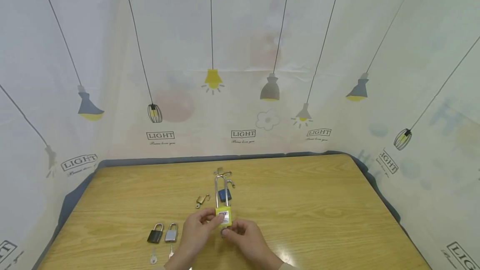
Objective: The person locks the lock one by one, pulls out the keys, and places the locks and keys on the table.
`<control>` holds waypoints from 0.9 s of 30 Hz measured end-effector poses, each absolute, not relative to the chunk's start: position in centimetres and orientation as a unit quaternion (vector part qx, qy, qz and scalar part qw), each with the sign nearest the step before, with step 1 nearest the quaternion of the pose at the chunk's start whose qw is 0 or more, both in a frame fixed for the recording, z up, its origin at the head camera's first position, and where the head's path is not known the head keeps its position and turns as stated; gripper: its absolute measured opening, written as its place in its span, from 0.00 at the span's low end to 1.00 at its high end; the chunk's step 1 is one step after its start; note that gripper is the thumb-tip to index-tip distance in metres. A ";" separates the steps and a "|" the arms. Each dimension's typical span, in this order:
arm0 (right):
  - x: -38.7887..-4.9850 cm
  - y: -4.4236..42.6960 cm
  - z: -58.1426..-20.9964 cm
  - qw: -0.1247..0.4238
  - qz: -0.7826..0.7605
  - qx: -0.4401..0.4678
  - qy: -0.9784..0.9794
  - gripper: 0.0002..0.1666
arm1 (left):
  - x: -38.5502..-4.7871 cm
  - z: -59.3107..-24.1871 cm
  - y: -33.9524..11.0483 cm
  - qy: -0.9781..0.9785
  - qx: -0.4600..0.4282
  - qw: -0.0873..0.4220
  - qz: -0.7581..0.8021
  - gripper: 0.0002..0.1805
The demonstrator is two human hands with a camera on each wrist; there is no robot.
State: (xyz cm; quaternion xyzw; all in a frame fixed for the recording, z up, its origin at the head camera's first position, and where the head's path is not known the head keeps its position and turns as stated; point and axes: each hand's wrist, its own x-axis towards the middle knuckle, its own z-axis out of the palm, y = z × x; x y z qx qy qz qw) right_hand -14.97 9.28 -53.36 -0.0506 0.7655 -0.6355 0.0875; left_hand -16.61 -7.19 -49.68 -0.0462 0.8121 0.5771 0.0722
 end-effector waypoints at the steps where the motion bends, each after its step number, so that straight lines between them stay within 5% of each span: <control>1: -14.9 9.2 -53.3 0.085 -0.639 -0.046 0.763 0.11 | -16.6 -49.7 -7.2 0.813 -0.048 0.072 0.576 0.24; 27: -14.5 8.2 -53.3 0.051 -0.656 -0.017 0.753 0.10 | -17.0 -50.1 -7.3 0.789 -0.095 0.087 0.600 0.28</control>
